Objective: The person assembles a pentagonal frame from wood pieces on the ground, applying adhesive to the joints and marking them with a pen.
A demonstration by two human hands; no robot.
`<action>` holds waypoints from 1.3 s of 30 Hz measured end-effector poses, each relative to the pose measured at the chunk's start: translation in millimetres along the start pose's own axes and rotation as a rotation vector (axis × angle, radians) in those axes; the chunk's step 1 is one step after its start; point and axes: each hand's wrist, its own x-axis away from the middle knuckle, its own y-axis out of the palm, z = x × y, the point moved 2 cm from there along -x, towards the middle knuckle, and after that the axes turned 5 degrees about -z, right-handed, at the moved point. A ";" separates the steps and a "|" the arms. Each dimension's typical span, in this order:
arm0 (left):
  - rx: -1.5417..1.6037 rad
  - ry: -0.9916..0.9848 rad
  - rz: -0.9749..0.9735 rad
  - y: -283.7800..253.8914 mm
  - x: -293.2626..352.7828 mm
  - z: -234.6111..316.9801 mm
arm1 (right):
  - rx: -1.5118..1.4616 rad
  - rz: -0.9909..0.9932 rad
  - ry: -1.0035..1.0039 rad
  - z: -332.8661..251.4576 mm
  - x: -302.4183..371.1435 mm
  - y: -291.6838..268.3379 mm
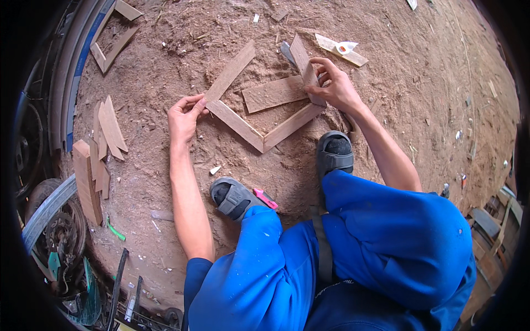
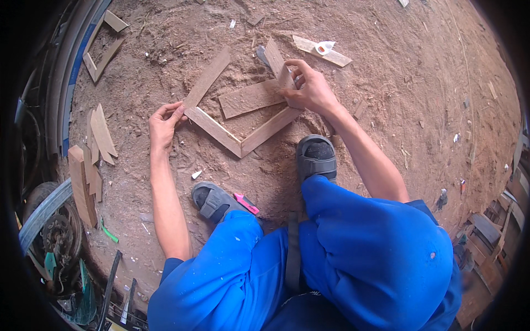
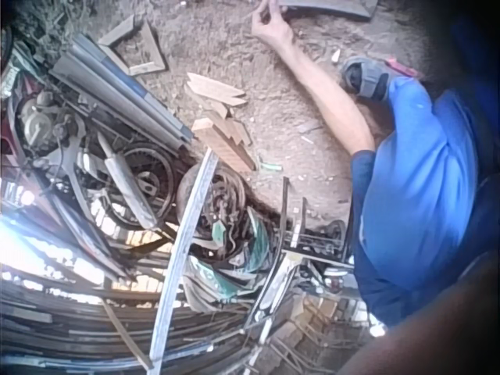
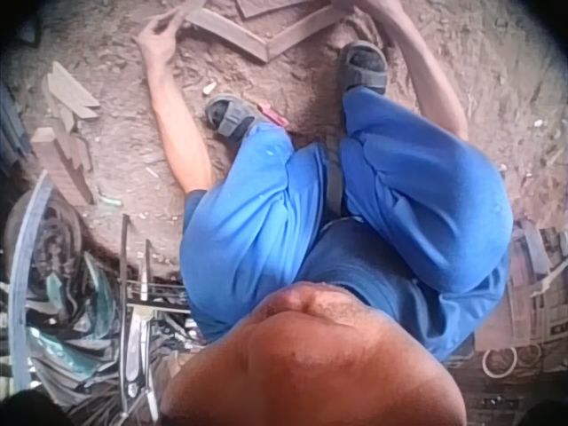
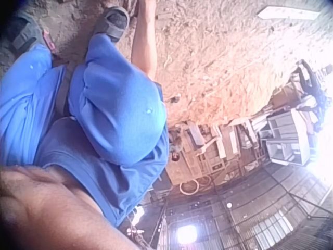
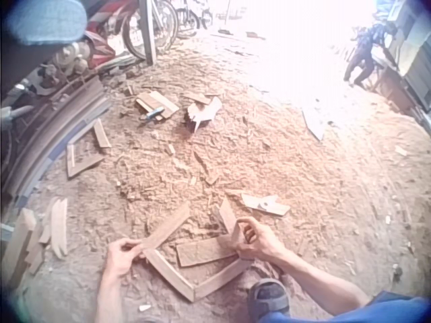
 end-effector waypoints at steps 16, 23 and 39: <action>0.069 -0.019 -0.029 -8.2 24.7 -13.1 | -0.018 -0.006 -0.096 6.0 -2.5 3.0; 0.082 0.025 -0.051 -9.8 33.1 -10.5 | 0.001 0.086 -0.070 -8.2 -7.3 11.9; 0.086 0.082 -0.024 -8.6 65.9 -4.0 | -0.044 0.089 -0.024 -34.3 -31.9 11.3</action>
